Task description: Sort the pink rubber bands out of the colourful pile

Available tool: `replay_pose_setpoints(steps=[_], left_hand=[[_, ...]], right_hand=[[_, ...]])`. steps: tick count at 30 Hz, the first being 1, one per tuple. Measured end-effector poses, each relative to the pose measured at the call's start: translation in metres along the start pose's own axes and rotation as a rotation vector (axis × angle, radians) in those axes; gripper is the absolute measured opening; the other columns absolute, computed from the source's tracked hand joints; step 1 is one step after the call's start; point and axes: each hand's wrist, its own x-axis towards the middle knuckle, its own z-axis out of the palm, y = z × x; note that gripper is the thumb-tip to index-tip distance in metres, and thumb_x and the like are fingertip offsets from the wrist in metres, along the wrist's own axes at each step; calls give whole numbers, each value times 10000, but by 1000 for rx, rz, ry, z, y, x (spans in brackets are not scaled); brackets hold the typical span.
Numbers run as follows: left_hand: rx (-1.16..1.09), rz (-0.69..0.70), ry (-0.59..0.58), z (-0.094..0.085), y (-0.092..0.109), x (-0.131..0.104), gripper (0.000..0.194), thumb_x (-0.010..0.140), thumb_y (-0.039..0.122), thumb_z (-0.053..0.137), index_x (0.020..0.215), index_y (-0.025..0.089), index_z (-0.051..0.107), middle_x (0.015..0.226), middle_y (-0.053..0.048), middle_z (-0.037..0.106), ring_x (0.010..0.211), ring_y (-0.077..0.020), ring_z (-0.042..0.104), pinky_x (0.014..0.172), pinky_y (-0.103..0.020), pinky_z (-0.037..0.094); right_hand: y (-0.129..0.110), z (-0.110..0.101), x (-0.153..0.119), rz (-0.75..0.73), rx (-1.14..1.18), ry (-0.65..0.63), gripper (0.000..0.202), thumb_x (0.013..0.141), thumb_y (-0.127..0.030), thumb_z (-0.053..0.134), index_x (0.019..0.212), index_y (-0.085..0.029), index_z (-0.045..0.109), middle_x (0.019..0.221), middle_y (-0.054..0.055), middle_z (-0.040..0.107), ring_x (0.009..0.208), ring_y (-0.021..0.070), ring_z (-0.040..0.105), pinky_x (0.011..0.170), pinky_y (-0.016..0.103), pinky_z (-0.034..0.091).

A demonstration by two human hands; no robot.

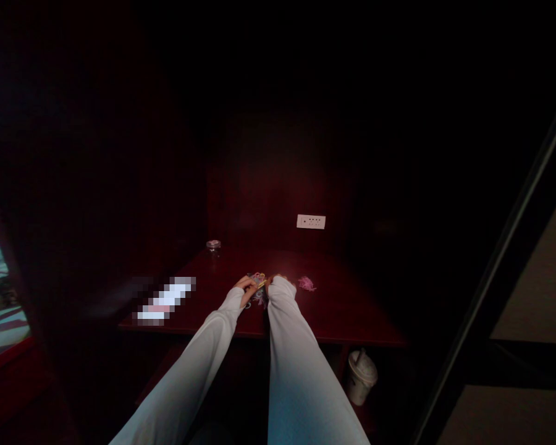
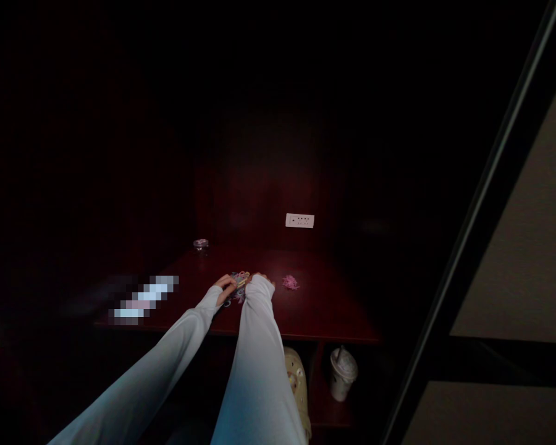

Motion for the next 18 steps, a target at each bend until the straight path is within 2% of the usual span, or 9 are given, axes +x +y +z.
replay_pose_setpoints(steps=[5, 9, 12, 18], left_hand=[[17, 14, 5, -4, -6, 1, 321, 778, 464, 676, 599, 202, 628, 700, -2, 533, 603, -121, 496, 555, -237, 440], [57, 21, 84, -5, -6, -1, 201, 810, 399, 674, 748, 211, 705, 723, 10, 555, 596, -112, 498, 588, -240, 467], [72, 14, 113, -4, -4, -3, 163, 832, 346, 643, 761, 213, 706, 716, 13, 551, 580, -106, 486, 585, -235, 463], [63, 39, 56, -6, 1, -5, 104, 774, 286, 700, 836, 212, 738, 815, -13, 629, 691, -132, 580, 641, -245, 485]], right_hand=[[10, -5, -7, -243, 106, -101, 292, 959, -379, 535, 1074, -256, 774, 1159, 52, 760, 1065, 187, 706, 869, 236, 516], [14, -15, -7, -215, 119, -89, 307, 971, -390, 521, 1087, -258, 772, 1104, 44, 768, 1002, 169, 707, 840, 214, 510], [14, -21, -6, -202, 106, -110, 309, 967, -389, 522, 1083, -258, 777, 1089, 42, 769, 1009, 171, 703, 842, 214, 510], [12, -21, -6, -200, 122, -116, 290, 948, -384, 554, 1093, -268, 777, 1072, 36, 773, 1011, 175, 707, 836, 223, 523]])
